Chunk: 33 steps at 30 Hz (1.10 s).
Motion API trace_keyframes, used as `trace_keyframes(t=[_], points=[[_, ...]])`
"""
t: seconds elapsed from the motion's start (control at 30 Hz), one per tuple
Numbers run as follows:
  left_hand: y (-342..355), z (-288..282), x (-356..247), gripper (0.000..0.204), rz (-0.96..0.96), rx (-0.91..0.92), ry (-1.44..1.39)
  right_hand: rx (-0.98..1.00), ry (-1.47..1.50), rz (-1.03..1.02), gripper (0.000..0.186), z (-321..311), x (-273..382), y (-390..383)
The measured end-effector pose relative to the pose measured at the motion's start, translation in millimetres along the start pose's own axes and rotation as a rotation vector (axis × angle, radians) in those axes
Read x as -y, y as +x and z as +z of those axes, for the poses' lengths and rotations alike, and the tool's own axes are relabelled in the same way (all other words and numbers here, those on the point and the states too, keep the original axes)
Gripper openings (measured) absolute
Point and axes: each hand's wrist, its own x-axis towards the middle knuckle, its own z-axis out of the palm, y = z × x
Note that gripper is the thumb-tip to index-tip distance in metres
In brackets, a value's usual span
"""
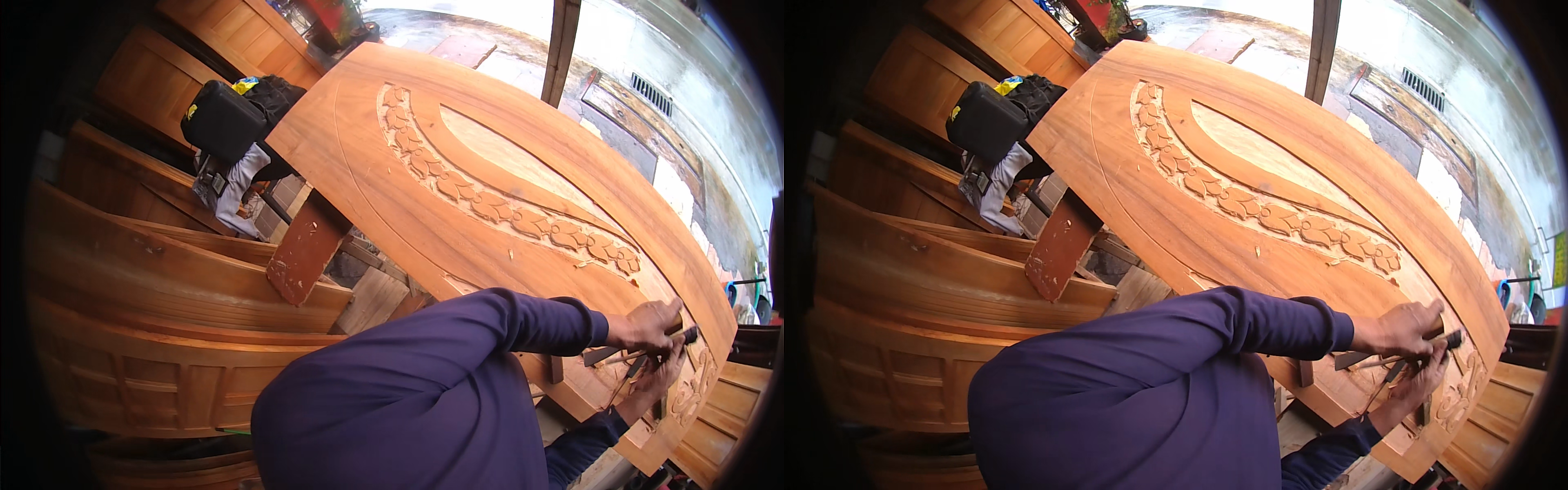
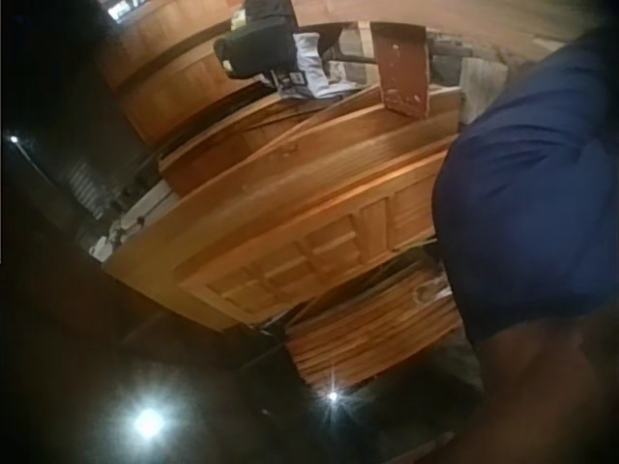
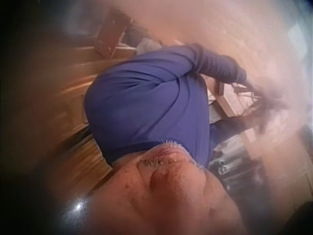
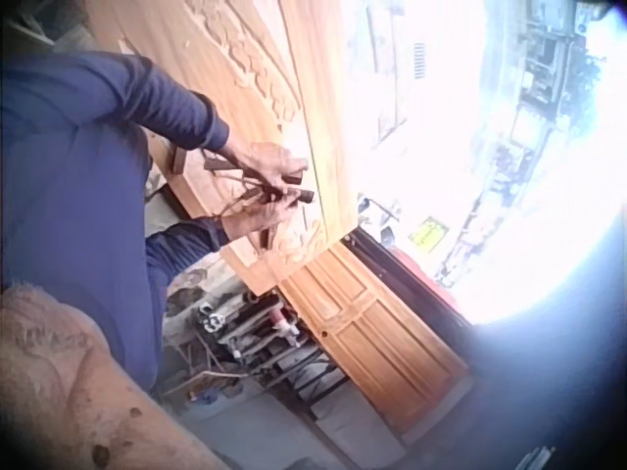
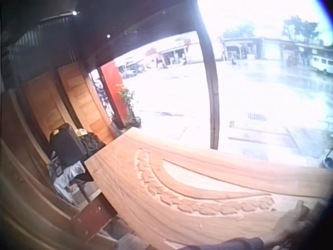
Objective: The person carves decorative floral patterns into a large wooden door using a chisel and a hammer, occasionally brushing away wood shavings with their hands.
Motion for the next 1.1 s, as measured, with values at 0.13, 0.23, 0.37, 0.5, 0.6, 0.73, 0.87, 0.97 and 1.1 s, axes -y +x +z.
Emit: trace_keyframes(t=[0.13, 0.23, 0.37, 0.5, 0.6, 0.73, 0.87, 0.97, 1.1], points=[[3.6, 5.9, 25.3, 0.078, -0.279, -0.116, -0.037, 0.11, -0.769, -0.254, 0.034, -11.8, -38.8, 43.0], [9.8, 17.2, 52.7, 0.085, -0.462, -0.167, -0.075, 0.028, -1.136, -0.262, 0.049, 19.1, -34.7, 24.1], [10.5, 26.7, 77.1, 0.097, -0.548, -0.274, -0.086, -0.035, -1.254, -0.474, 0.052, 28.1, -53.3, 10.3], [4.6, 17.8, 72.0, 0.099, -0.429, -0.195, -0.012, -0.09, -1.054, -0.515, 0.049, 22.4, -49.2, -25.2], [-13.6, 1.6, 59.8, 0.091, -0.368, -0.084, -0.002, -0.123, -1.015, -0.602, 0.041, 10.8, -54.4, -59.1], [-57.5, -39.2, 50.7, 0.084, -0.205, 0.028, 0.061, -0.136, -1.025, -0.722, 0.041, 17.5, -61.7, -124.7], [-90.1, -77.1, 33.3, 0.076, -0.098, 0.135, 0.076, -0.116, -0.962, -0.701, 0.043, 32.7, -79.1, -189.2], [-120.1, -93.0, 45.4, 0.069, 0.114, 0.059, 0.135, -0.103, -0.96, -0.723, 0.043, 28.9, -113.8, -209.8], [-169.0, -160.9, 47.1, 0.057, 0.223, -0.028, 0.236, -0.039, -1.005, -0.749, 0.044, 34.5, -122.3, -227.0]])
